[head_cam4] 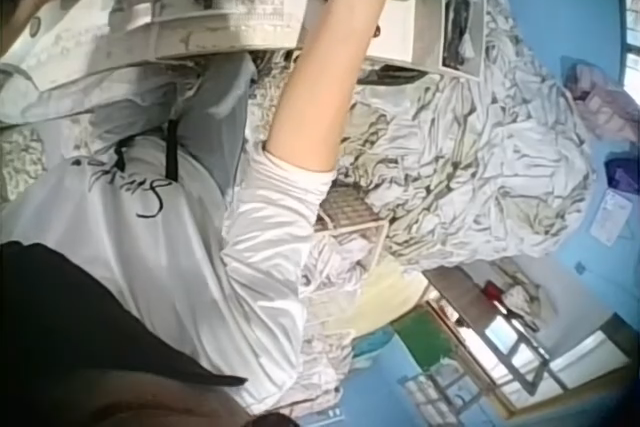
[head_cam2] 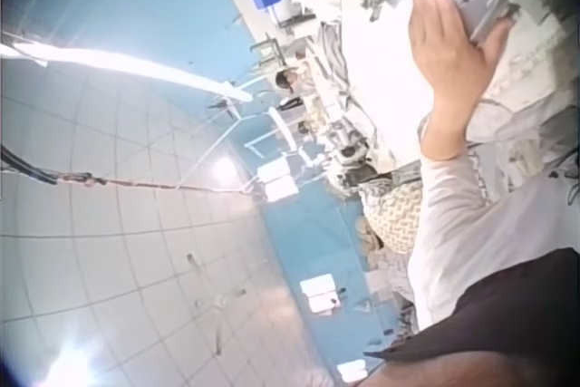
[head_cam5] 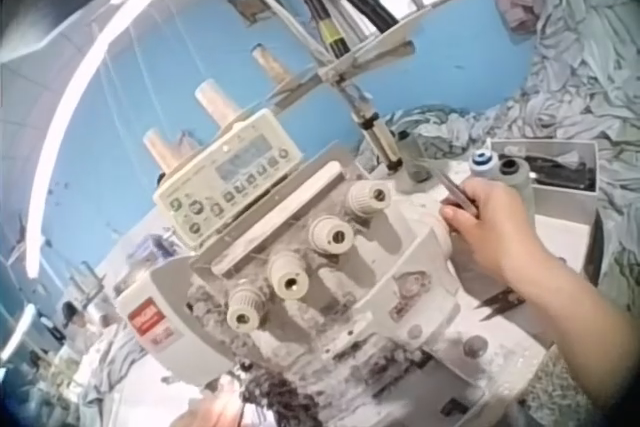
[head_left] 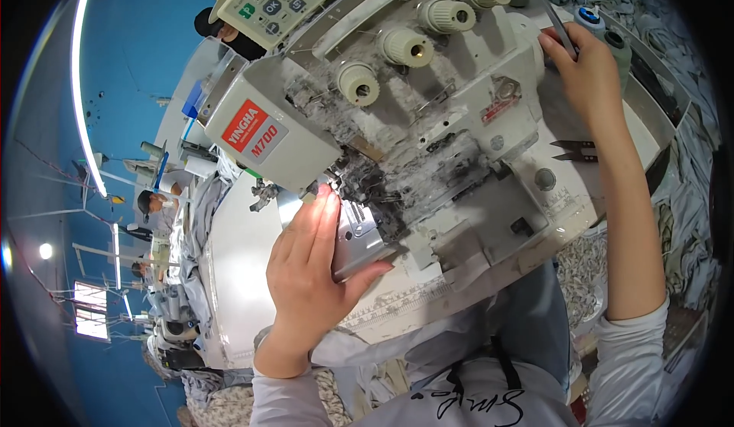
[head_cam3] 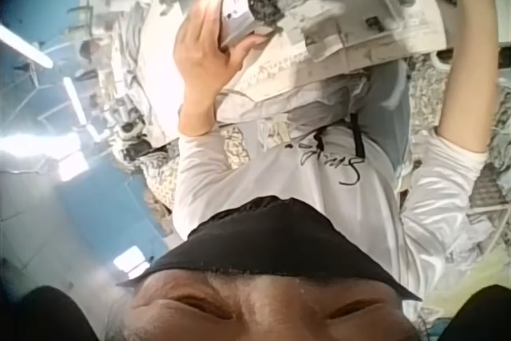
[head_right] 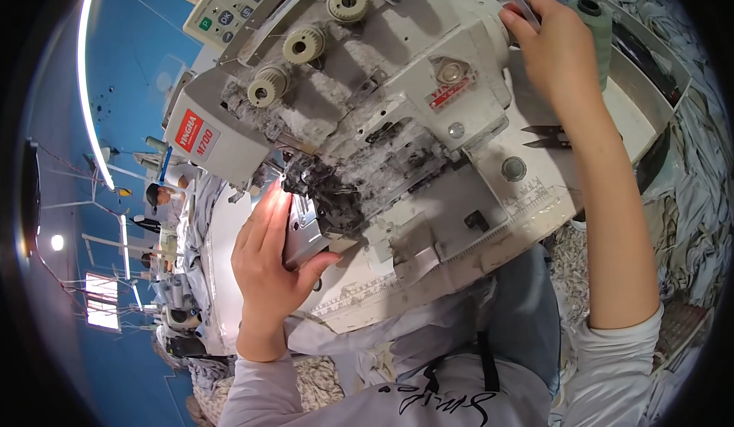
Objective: Sewing white fabric pieces together using an industrial overlock machine.
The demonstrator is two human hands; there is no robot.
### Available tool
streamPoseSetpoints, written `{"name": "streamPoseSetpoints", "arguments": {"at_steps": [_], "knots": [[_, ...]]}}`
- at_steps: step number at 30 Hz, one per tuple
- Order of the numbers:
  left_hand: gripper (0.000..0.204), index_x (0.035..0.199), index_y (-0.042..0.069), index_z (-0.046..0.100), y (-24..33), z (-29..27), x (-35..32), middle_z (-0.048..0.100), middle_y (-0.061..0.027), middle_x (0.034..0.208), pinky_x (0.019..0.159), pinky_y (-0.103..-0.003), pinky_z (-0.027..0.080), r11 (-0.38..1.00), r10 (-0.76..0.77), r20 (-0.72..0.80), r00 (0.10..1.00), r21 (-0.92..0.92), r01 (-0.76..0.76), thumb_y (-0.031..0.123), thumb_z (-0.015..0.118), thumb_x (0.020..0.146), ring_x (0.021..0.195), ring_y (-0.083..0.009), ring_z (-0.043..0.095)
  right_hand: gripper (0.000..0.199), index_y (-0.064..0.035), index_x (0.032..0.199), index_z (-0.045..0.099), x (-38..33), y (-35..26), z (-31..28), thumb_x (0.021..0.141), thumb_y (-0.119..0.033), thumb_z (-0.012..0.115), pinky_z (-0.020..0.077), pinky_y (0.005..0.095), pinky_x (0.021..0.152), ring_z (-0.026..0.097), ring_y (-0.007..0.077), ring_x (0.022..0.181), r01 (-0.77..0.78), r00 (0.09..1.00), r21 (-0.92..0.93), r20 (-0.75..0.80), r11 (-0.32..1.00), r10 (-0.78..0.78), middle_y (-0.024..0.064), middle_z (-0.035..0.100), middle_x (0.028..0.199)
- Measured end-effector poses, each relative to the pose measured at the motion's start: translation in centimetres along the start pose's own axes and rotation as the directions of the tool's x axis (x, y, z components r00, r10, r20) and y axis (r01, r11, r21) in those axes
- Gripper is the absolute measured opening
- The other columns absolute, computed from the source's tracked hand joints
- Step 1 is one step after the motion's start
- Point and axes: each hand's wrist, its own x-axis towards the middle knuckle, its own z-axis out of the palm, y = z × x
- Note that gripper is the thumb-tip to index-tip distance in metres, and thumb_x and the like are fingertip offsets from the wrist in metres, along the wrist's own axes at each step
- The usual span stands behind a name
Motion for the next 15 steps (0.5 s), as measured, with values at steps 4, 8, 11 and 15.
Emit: {"name": "streamPoseSetpoints", "arguments": {"at_steps": [4, 8, 11, 15], "knots": [[0.082, 0.122, -0.004, 0.051, 0.1, 0.0, 0.0, 0.057, -0.0196, 0.121, 0.087, -0.039, 0.048, 1.000, 0.000, -0.002, 1.000, 0.021, 0.000, 0.048, 0.076, 0.065, 0.104, -0.0337, 0.059, 0.027, -0.0013, 0.098, 0.064, -0.5, -0.4, -0.2, 0.088, -0.026, 0.062, 0.0451, 0.0271, 0.067, 0.058, 0.0142, 0.068, -0.087, 0.996, 0.046, 0.026, 0.995, 0.086, 0.0088, 0.066, 0.078], [0.081, 0.122, -0.003, 0.051, 0.2, -0.1, 0.1, 0.057, -0.0195, 0.121, 0.088, -0.039, 0.047, 1.000, -0.005, -0.012, 1.000, 0.015, 0.005, 0.048, 0.076, 0.065, 0.105, -0.0338, 0.059, 0.026, -0.0012, 0.098, 0.064, -1.0, 0.2, -0.2, 0.088, -0.025, 0.062, 0.0451, 0.0273, 0.067, 0.058, 0.0136, 0.069, -0.071, 0.997, 0.043, 0.037, 0.997, 0.069, 0.0092, 0.065, 0.078], [0.080, 0.122, -0.003, 0.052, 0.4, -0.1, 0.2, 0.057, -0.0195, 0.121, 0.088, -0.038, 0.048, 1.000, -0.011, -0.012, 1.000, 0.002, 0.011, 0.048, 0.076, 0.065, 0.106, -0.0339, 0.059, 0.026, -0.0014, 0.099, 0.064, -1.0, 0.6, -0.2, 0.088, -0.025, 0.062, 0.0447, 0.0272, 0.067, 0.058, 0.0132, 0.069, -0.076, 0.996, 0.026, 0.044, 0.997, 0.074, 0.0086, 0.065, 0.077], [0.080, 0.121, -0.004, 0.052, 0.2, 0.1, -0.1, 0.057, -0.0194, 0.121, 0.088, -0.038, 0.048, 1.000, -0.021, -0.011, 1.000, 0.020, 0.022, 0.048, 0.077, 0.065, 0.107, -0.0341, 0.058, 0.030, -0.0019, 0.101, 0.064, -0.9, -2.4, -0.5, 0.087, -0.028, 0.063, 0.0416, 0.0268, 0.059, 0.052, 0.0114, 0.061, -0.283, 0.957, 0.309, 0.155, 0.908, 0.245, 0.0055, 0.061, 0.071]]}}
